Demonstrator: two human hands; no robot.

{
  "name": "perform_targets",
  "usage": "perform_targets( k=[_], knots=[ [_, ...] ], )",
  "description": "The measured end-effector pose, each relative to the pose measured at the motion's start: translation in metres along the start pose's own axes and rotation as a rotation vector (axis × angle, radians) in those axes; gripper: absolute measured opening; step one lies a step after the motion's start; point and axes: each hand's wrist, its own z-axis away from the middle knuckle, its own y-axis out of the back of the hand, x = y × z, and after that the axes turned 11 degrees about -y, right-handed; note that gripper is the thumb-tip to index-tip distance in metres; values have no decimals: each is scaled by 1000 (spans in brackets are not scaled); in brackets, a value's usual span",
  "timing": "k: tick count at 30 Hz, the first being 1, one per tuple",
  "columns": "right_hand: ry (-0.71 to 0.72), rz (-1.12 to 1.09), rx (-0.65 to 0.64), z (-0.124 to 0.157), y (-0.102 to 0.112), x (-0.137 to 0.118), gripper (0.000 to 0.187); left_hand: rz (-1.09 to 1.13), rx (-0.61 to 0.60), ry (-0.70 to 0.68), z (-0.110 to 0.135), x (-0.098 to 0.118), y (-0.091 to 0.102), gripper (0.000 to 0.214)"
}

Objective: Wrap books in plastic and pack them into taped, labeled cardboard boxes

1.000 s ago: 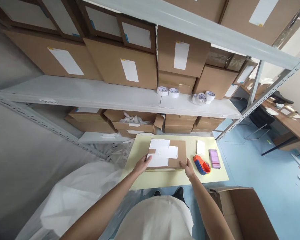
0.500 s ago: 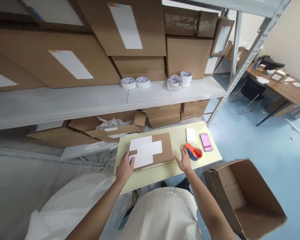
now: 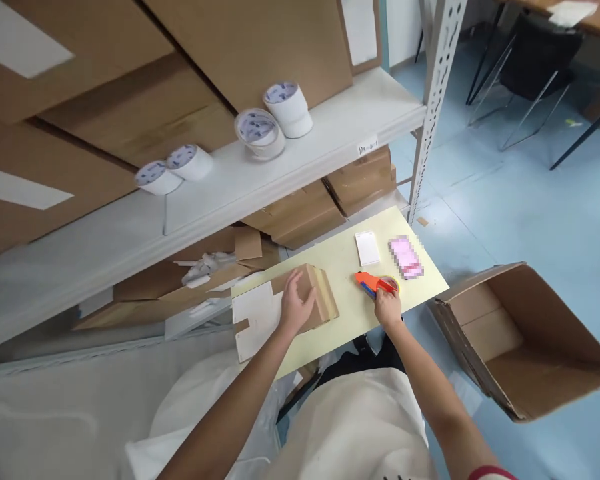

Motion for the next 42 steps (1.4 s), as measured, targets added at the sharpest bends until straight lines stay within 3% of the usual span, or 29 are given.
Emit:
perform_targets(
  k=[3,6,8,10,16,20,24,27,30,32,38,42],
  knots=[
    [120,-300,-105,12,20,22,22,253,-106,162,-21,18,-24,66],
    [141,-629,-218,25,39,44,19,485,-387,437,-36,30,-36,64],
    [106,-755,-250,28,46,52,17,578,-580,549,-44,37,-40,60],
    [78,-846,-285,27,48,55,17,622,-698,576,-51,43,-43,58],
    [58,-992,-390,17,36,52,20,628,-837,547,-72,56,-54,47],
    [33,-1100,-409,16,21,45,26,497,-905,487,-85,63,-57,31],
    [-238,-1226,-382,20,0,29,50,50,-1011,304,-100,68,-61,21],
    [-451,-1340,-458,29,-19,13,59,-280,-1205,194,-110,64,-69,21],
    [-573,-1467,-555,46,-41,0,62,-392,-1425,199,-114,52,-77,22],
    [-655,-1510,-596,62,-57,-7,62,-465,-1506,184,-112,40,-80,24],
    [-865,-1545,-677,113,-95,-22,61,-755,-1627,-103,-100,8,-76,24],
    [-897,-1575,-738,128,-106,-36,60,-934,-1605,-254,-86,13,-72,23]
  ],
)
